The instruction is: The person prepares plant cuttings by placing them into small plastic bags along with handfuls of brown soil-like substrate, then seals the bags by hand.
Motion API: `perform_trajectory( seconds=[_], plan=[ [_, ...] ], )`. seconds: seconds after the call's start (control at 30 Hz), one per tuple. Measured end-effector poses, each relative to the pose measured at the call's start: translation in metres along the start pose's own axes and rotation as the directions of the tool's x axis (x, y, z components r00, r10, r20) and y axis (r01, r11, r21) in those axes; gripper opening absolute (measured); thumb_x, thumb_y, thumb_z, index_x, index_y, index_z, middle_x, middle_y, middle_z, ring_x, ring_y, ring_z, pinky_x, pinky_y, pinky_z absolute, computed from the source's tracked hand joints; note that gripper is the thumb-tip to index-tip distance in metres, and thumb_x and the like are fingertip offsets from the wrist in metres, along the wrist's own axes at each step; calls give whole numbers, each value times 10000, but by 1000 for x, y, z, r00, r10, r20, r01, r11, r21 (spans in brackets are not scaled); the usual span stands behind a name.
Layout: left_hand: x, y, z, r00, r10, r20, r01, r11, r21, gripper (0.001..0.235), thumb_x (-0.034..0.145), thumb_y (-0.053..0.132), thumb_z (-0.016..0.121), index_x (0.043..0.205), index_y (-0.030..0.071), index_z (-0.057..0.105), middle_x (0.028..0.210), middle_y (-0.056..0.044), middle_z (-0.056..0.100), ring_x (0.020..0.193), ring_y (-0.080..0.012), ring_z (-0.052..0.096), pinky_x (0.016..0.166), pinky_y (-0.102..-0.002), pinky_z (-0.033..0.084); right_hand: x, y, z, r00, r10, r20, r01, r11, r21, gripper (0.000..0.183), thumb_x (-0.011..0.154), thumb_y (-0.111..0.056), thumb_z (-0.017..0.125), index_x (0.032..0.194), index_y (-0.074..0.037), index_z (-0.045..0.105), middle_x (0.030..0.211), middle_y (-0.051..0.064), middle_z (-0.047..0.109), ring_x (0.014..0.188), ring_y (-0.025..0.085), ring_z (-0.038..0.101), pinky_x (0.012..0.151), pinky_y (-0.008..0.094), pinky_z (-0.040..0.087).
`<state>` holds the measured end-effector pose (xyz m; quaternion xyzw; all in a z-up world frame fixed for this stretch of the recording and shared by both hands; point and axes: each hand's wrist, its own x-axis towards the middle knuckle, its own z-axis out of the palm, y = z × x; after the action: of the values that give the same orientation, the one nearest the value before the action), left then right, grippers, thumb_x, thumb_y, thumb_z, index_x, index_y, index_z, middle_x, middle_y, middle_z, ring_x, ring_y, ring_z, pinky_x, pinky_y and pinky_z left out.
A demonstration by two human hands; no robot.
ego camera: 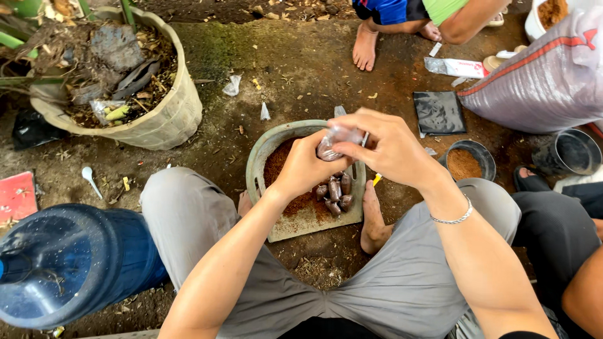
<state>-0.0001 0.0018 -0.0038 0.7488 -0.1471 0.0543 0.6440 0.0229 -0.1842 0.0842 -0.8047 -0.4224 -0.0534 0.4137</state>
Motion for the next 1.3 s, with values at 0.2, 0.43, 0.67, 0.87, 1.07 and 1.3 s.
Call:
perform_trajectory(
  seconds=[0.2, 0.43, 0.67, 0.87, 1.07, 1.3],
  plan=[
    [0, 2, -1, 995, 25, 102, -26, 1000, 12, 428, 816, 256, 852, 1137, 28, 682, 903, -67, 767, 817, -68, 691, 755, -302, 578, 3, 2, 7, 945, 325, -30, -326, 937, -123, 276, 932, -228, 849, 942, 7, 705, 798, 80, 660, 671, 168, 554, 610, 312, 463],
    [-1, -10, -1, 996, 17, 93, -17, 1000, 0, 380, 836, 187, 810, 1160, 28, 688, 934, -87, 783, 857, -80, 706, 785, -298, 584, -1, -1, 3, 974, 224, 16, -224, 975, -18, 160, 953, -173, 767, 1046, -45, 744, 923, 51, 713, 747, 109, 644, 670, 273, 509],
    [-3, -10, -6, 998, 22, 65, -21, 1000, -10, 330, 824, 167, 802, 1104, 32, 689, 928, -92, 775, 843, -89, 687, 761, -297, 570, -2, -9, 10, 997, 51, 53, -52, 999, 16, 241, 921, -122, 734, 1139, -25, 706, 1024, 107, 687, 919, 213, 688, 784, 333, 557],
    [-3, -6, -2, 993, -37, 114, 8, 969, 248, 334, 708, 175, 838, 983, 46, 697, 796, -148, 738, 751, -311, 740, 663, -356, 541, -8, 8, 11, 985, 58, 161, -56, 998, -19, 144, 885, -100, 742, 1022, -57, 750, 955, 83, 721, 907, 273, 701, 824, 376, 548],
    [-6, -17, 8, 992, 74, 103, -101, 953, 285, 208, 713, 163, 813, 825, 19, 715, 727, -167, 720, 710, -345, 735, 616, -396, 557, -2, 5, 21, 952, 209, 222, -207, 978, -33, 132, 796, -105, 751, 893, -41, 688, 908, 100, 654, 840, 289, 677, 745, 404, 519],
    [-10, -28, 6, 996, 26, 85, -59, 908, 415, 163, 732, 140, 784, 757, -7, 719, 644, -186, 688, 579, -314, 721, 550, -396, 533, 1, -1, 35, 917, 374, 138, -350, 921, -169, 335, 716, -71, 761, 938, -52, 510, 933, 102, 599, 856, 311, 625, 702, 436, 489]
  ],
)
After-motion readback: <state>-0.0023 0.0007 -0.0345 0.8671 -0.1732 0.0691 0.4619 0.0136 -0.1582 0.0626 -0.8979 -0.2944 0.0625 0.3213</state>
